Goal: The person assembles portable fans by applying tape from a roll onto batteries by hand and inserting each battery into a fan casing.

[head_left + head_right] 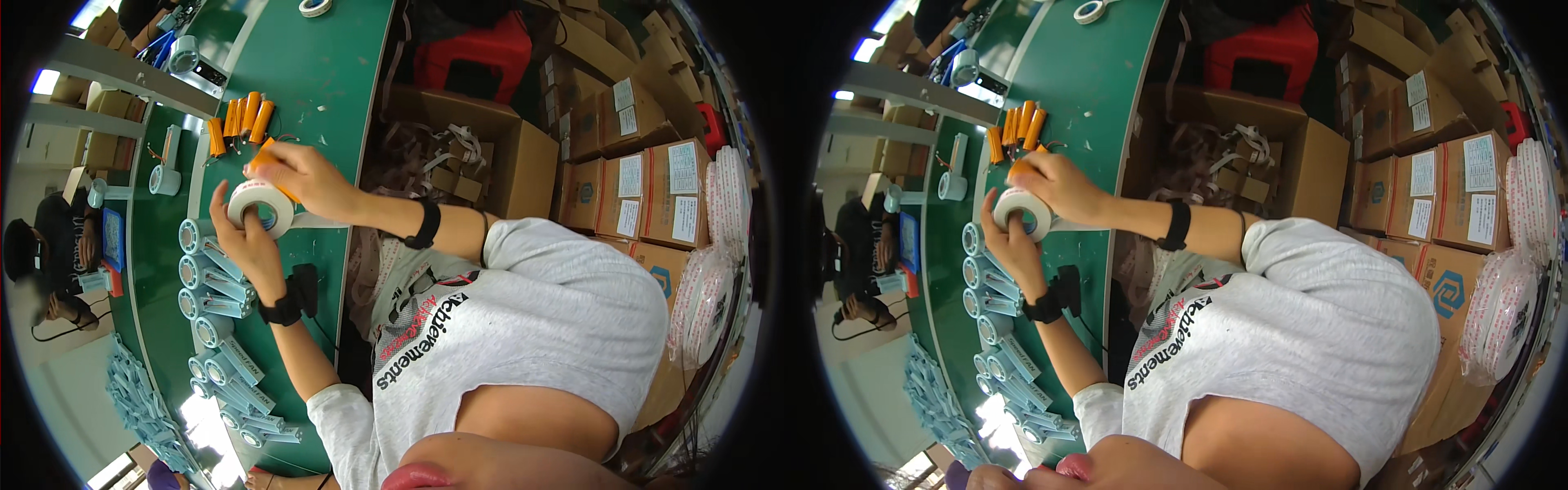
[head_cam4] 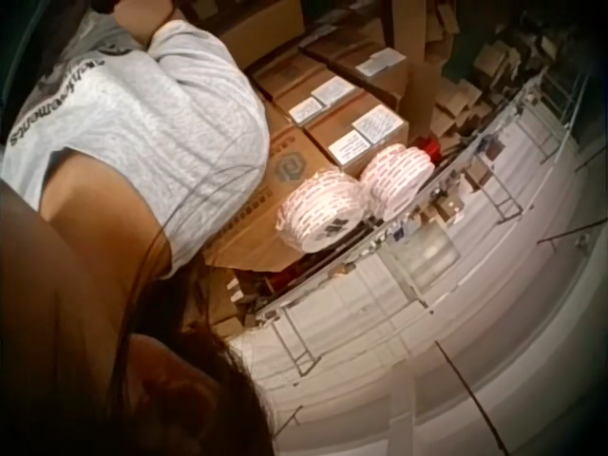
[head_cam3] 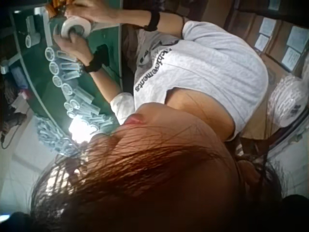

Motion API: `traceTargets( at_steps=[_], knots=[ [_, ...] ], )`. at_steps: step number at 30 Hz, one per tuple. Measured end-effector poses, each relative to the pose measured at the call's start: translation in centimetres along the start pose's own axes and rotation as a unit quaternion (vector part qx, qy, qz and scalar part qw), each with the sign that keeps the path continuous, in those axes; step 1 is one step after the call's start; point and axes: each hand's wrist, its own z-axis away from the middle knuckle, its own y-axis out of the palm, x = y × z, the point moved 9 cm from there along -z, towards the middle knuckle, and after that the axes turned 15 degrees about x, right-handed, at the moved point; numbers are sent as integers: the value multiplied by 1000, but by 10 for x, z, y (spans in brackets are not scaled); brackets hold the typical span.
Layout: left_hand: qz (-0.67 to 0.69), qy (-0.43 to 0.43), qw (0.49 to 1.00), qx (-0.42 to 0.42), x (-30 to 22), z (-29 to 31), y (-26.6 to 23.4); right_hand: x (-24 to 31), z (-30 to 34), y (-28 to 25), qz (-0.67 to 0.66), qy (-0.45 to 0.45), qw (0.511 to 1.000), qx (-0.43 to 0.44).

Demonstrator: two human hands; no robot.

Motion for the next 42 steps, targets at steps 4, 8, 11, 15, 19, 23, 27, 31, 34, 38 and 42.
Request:
traceTargets(
  at_steps=[4, 8, 11, 15, 19, 23, 27, 31, 34, 38, 42],
  knots=[
    [109, -98, 989, 19, 25, 6, 19, -10, 2, -20, -361, -49, 910, -197],
    [-30, -67, 988, 135, 40, 9, 38, 4, 5, -79, -359, -225, 850, -312],
    [-176, -47, 963, 198, 25, 17, 51, 61, 9, -123, -272, -324, 857, -295],
    [-350, -41, 912, 210, 25, 5, 34, 60, 24, -95, -129, -215, 962, -109],
    [-624, -137, 759, 125, 61, -22, -72, 59, 36, -53, 103, -136, 985, 18],
    [-472, -155, 848, 186, 83, -27, -114, 59, 37, -15, 173, -159, 970, 64],
    [-262, -86, 957, 88, 0, 9, -108, 59, 44, -17, 174, -185, 966, 52],
    [-243, -128, 961, 21, -12, 67, -103, 67, 37, 3, 170, -200, 960, 95],
    [-266, -105, 955, -77, -16, 88, -116, 76, 31, 33, 128, -217, 959, 129],
    [-275, -253, 918, -135, -19, 153, -160, 79, 35, 54, 11, -209, 967, 145],
    [-303, -398, 857, -127, 16, 232, -155, 75, 47, 93, -71, -172, 959, 216]
  ],
)
